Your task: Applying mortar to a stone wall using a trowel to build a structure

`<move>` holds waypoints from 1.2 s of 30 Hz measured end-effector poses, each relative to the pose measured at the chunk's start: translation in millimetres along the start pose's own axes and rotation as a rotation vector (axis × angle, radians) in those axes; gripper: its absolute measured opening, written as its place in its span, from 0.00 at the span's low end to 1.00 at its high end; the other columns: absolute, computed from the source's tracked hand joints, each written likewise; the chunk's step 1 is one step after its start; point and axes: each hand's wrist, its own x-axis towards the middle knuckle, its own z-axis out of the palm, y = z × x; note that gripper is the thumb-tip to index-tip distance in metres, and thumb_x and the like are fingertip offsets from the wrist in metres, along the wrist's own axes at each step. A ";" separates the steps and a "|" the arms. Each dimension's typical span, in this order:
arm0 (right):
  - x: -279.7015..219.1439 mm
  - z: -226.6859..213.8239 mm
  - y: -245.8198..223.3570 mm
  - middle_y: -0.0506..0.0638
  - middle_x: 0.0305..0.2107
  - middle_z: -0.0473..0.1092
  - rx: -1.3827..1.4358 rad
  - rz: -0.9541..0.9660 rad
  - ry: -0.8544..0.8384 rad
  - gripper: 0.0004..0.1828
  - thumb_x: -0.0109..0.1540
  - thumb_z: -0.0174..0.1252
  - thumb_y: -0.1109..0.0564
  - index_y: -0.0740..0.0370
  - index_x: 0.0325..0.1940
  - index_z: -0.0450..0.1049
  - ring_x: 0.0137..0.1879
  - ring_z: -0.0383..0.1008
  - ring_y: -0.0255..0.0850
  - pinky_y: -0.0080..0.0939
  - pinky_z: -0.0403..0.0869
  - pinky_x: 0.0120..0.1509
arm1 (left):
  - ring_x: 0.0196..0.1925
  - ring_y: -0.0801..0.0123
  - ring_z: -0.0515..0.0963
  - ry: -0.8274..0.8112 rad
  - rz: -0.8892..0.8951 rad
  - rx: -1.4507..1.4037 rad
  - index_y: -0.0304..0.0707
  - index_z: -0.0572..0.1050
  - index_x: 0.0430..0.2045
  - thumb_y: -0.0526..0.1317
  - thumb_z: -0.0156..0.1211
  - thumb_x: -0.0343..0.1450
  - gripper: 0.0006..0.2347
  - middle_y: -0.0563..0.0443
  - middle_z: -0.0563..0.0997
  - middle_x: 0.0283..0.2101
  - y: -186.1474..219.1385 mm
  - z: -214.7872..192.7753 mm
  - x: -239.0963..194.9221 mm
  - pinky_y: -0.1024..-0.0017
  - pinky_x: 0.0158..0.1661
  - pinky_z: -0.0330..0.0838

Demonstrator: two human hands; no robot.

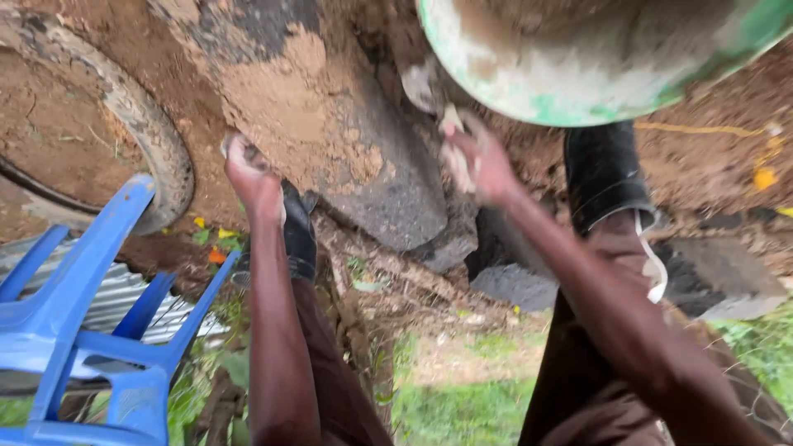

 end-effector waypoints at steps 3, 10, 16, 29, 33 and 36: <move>-23.0 10.8 40.7 0.50 0.31 0.75 -0.233 -0.286 0.013 0.20 0.76 0.48 0.52 0.65 0.68 0.70 0.26 0.76 0.35 0.28 0.78 0.23 | 0.46 0.73 0.85 0.011 -0.109 -0.060 0.41 0.69 0.39 0.16 0.56 0.60 0.20 0.57 0.77 0.37 59.1 10.4 -21.1 0.77 0.53 0.81; -90.3 99.0 55.2 0.54 0.31 0.73 -0.660 -0.131 0.073 0.29 0.77 0.35 0.47 0.69 0.75 0.59 0.28 0.73 0.38 0.35 0.75 0.27 | 0.51 0.64 0.82 0.051 -0.210 0.112 0.45 0.71 0.46 0.14 0.55 0.61 0.25 0.50 0.76 0.47 63.3 22.4 -14.4 0.73 0.52 0.72; -134.6 105.3 40.1 0.65 0.33 0.77 -1.175 -0.184 -0.043 0.28 0.72 0.39 0.47 0.68 0.70 0.63 0.38 0.84 0.62 0.62 0.84 0.40 | 0.41 0.73 0.74 0.042 -0.112 0.101 0.45 0.65 0.38 0.13 0.42 0.58 0.24 0.59 0.64 0.38 96.2 30.3 -23.6 0.83 0.42 0.63; -82.8 -67.8 65.2 0.59 0.24 0.76 -0.276 -0.352 -0.496 0.31 0.69 0.53 0.63 0.78 0.76 0.59 0.16 0.68 0.30 0.28 0.67 0.14 | 0.44 0.73 0.81 0.037 -0.095 -0.004 0.45 0.72 0.38 0.15 0.49 0.54 0.25 0.57 0.77 0.37 95.7 39.9 -17.0 0.81 0.51 0.76; -28.3 -72.3 71.3 0.54 0.25 0.74 -0.131 -0.293 -0.411 0.30 0.71 0.47 0.65 0.71 0.79 0.57 0.17 0.68 0.29 0.27 0.68 0.14 | 0.43 0.74 0.76 0.049 -0.017 0.076 0.46 0.67 0.34 0.15 0.44 0.55 0.22 0.54 0.74 0.36 79.8 20.0 -26.0 0.83 0.53 0.72; 38.4 -64.6 75.5 0.52 0.26 0.71 -0.238 -0.382 -0.287 0.29 0.74 0.49 0.62 0.65 0.80 0.58 0.17 0.69 0.33 0.33 0.70 0.15 | 0.57 0.63 0.70 0.027 -0.027 0.112 0.32 0.68 0.54 0.15 0.46 0.62 0.25 0.50 0.69 0.49 81.9 25.8 -21.7 0.62 0.67 0.65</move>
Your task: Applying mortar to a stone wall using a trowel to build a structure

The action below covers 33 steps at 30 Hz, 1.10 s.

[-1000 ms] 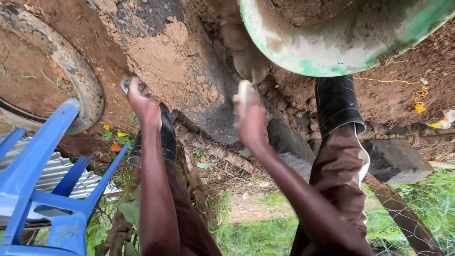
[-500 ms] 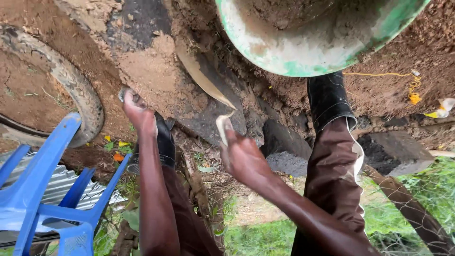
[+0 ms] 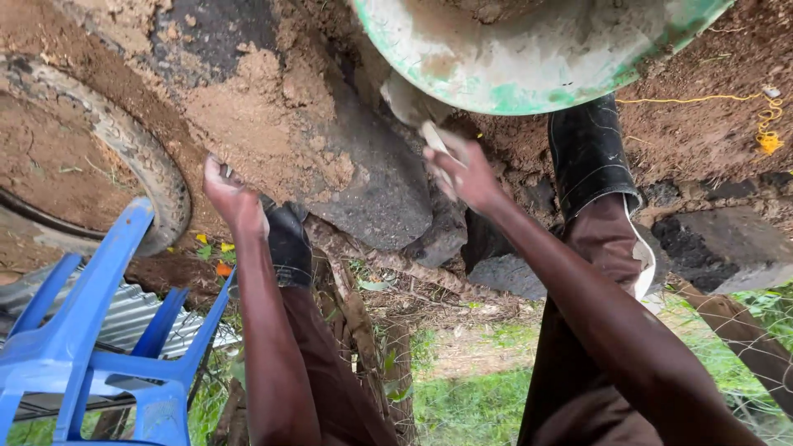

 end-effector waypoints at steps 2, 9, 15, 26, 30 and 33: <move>41.6 -1.0 27.3 0.54 0.31 0.75 0.366 0.120 0.079 0.30 0.74 0.53 0.51 0.67 0.78 0.59 0.19 0.73 0.34 0.31 0.69 0.14 | 0.39 0.79 0.67 0.052 -0.019 -0.012 0.48 0.63 0.31 0.12 0.40 0.53 0.25 0.63 0.67 0.34 32.2 11.0 -3.3 0.86 0.48 0.63; -5.5 76.8 -26.9 0.55 0.26 0.74 -0.251 -0.004 0.027 0.28 0.73 0.55 0.55 0.66 0.76 0.62 0.18 0.74 0.37 0.35 0.73 0.16 | 0.55 0.70 0.78 0.013 -0.024 -0.137 0.46 0.73 0.51 0.12 0.50 0.61 0.29 0.54 0.77 0.49 -53.8 -21.6 9.4 0.74 0.65 0.69; -65.8 86.3 -63.1 0.64 0.27 0.79 -0.606 0.081 0.046 0.29 0.71 0.56 0.48 0.69 0.72 0.68 0.23 0.77 0.46 0.44 0.75 0.24 | 0.62 0.57 0.75 0.063 -0.017 -0.011 0.33 0.70 0.56 0.06 0.44 0.56 0.35 0.42 0.77 0.56 -63.7 -20.4 6.8 0.58 0.70 0.64; -91.2 14.8 -50.4 0.56 0.24 0.75 0.062 -0.054 -0.279 0.33 0.71 0.53 0.59 0.77 0.78 0.56 0.16 0.67 0.30 0.28 0.67 0.12 | 0.57 0.62 0.78 0.010 0.012 0.019 0.38 0.73 0.48 0.12 0.34 0.43 0.39 0.50 0.79 0.47 -61.2 -22.7 9.7 0.68 0.64 0.69; -102.5 1.7 -84.8 0.52 0.22 0.73 0.257 -0.121 -0.385 0.33 0.70 0.53 0.60 0.77 0.78 0.57 0.14 0.66 0.26 0.26 0.67 0.11 | 0.48 0.65 0.73 0.034 -0.141 0.156 0.41 0.70 0.50 0.10 0.47 0.57 0.31 0.52 0.74 0.47 -29.5 -9.6 3.6 0.72 0.56 0.69; -124.0 11.5 -117.2 0.48 0.18 0.68 0.225 -0.283 -0.252 0.34 0.70 0.48 0.51 0.79 0.74 0.59 0.13 0.64 0.25 0.26 0.67 0.11 | 0.41 0.74 0.78 0.005 -0.038 -0.067 0.44 0.67 0.35 0.15 0.48 0.59 0.21 0.58 0.72 0.35 -15.8 -4.4 3.5 0.84 0.49 0.75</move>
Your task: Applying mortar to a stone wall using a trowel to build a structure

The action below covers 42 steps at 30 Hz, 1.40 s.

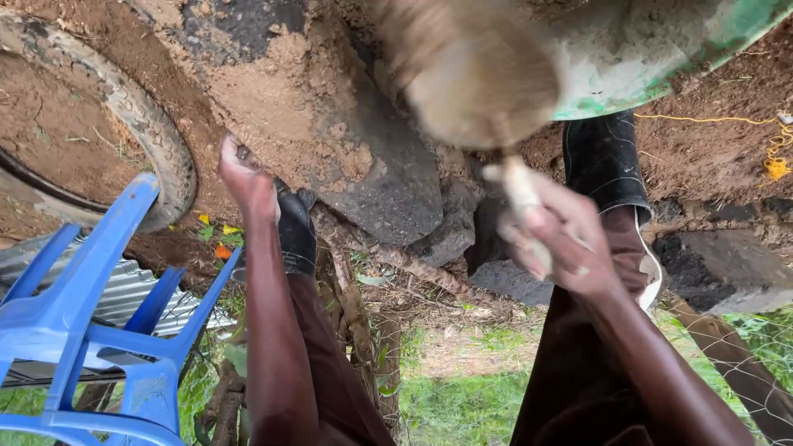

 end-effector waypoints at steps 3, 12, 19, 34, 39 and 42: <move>-5.8 40.8 -36.2 0.41 0.19 0.64 -0.440 -0.020 0.388 0.36 0.71 0.49 0.38 0.66 0.75 0.62 0.17 0.60 0.25 0.24 0.62 0.17 | 0.59 0.65 0.77 0.106 -0.316 0.221 0.31 0.58 0.73 0.09 0.35 0.58 0.42 0.41 0.73 0.67 -5.0 7.3 9.5 0.72 0.61 0.77; -41.1 75.3 98.1 0.50 0.44 0.70 -0.988 -0.119 1.003 0.21 0.68 0.59 0.51 0.63 0.63 0.72 0.44 0.70 0.42 0.42 0.68 0.48 | 0.63 0.61 0.77 0.092 -0.404 0.218 0.36 0.59 0.73 0.08 0.38 0.53 0.46 0.39 0.66 0.73 -6.5 5.6 8.3 0.71 0.57 0.79; -6.7 47.6 54.0 0.49 0.28 0.71 -1.019 -0.198 0.596 0.17 0.78 0.38 0.50 0.63 0.48 0.67 0.27 0.69 0.35 0.35 0.69 0.29 | 0.48 0.70 0.73 0.059 -0.261 0.246 0.35 0.65 0.69 0.15 0.39 0.63 0.35 0.49 0.75 0.51 -20.0 1.3 7.4 0.77 0.42 0.69; 83.0 -105.4 -59.0 0.56 0.41 0.67 -0.943 -0.557 1.075 0.21 0.74 0.68 0.47 0.63 0.55 0.68 0.45 0.66 0.43 0.48 0.69 0.54 | 0.34 0.82 0.75 -0.070 -0.197 0.027 0.47 0.70 0.42 0.24 0.60 0.68 0.15 0.62 0.70 0.29 33.8 -1.3 -0.2 0.84 0.43 0.75; 97.9 -129.6 -52.8 0.70 0.59 0.71 -1.089 -0.646 0.994 0.35 0.75 0.65 0.41 0.72 0.72 0.63 0.64 0.73 0.60 0.58 0.77 0.69 | 0.67 0.52 0.75 0.002 -0.374 0.242 0.27 0.58 0.72 0.08 0.42 0.57 0.42 0.33 0.71 0.69 33.8 19.4 9.3 0.62 0.66 0.72; 105.9 -120.0 -73.9 0.63 0.47 0.72 -1.233 -0.754 0.876 0.36 0.75 0.58 0.33 0.73 0.62 0.70 0.51 0.72 0.52 0.53 0.73 0.53 | 0.65 0.52 0.77 -0.035 -0.377 0.349 0.30 0.62 0.71 0.11 0.47 0.62 0.37 0.36 0.73 0.69 23.9 14.9 3.4 0.57 0.63 0.74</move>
